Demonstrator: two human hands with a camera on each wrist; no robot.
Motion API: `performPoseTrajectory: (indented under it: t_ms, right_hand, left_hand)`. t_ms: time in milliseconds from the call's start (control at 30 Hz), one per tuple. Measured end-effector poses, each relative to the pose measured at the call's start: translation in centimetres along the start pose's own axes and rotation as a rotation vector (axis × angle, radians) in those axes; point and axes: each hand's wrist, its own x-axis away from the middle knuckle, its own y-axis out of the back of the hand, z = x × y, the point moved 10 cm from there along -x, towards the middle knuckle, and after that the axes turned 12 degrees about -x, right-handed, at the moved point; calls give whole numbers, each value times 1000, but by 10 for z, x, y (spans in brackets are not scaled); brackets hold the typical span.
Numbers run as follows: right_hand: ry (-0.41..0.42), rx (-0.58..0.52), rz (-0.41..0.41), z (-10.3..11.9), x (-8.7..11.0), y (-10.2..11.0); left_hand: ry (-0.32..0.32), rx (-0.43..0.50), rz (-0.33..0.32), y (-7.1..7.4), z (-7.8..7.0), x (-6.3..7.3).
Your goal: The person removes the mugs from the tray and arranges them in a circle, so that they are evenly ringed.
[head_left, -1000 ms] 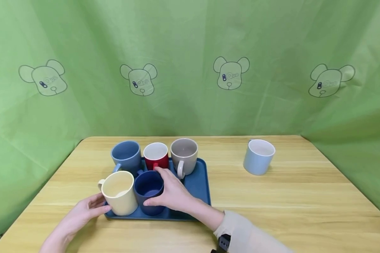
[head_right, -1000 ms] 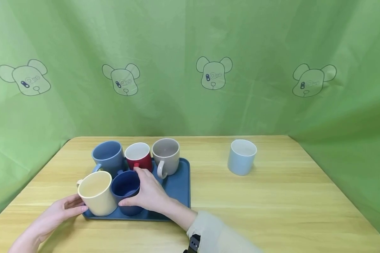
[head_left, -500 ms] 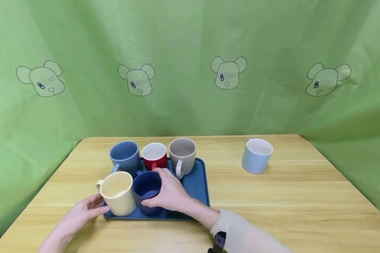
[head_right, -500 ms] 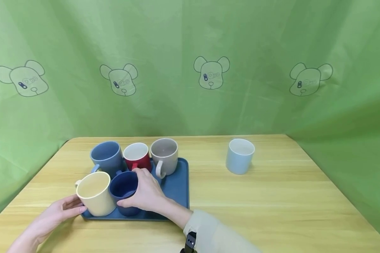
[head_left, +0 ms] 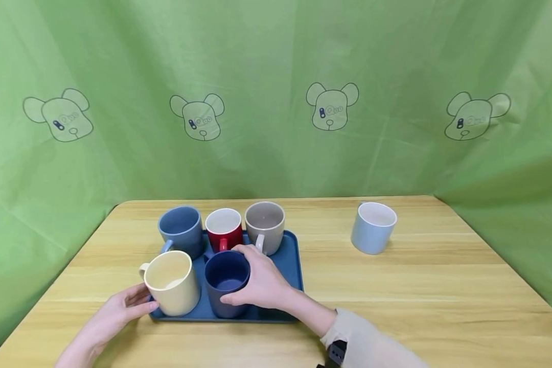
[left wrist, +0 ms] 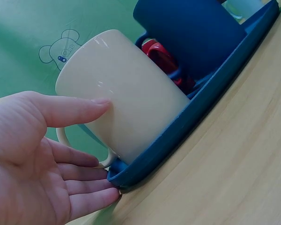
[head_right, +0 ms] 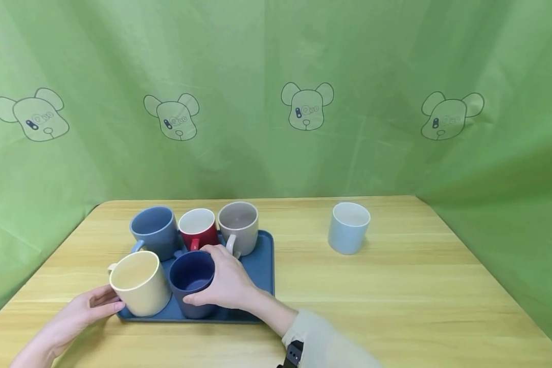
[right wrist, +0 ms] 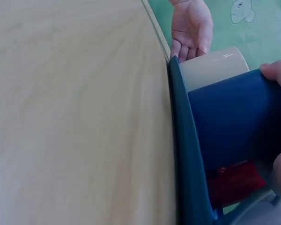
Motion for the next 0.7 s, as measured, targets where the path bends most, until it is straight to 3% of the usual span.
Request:
performPoseTrajectory:
  t_ms: [700]
  right_hand:
    - [84,-30,-39,15,36,62]
  left_hand:
    - [-3,-1,9,-1,0,1]
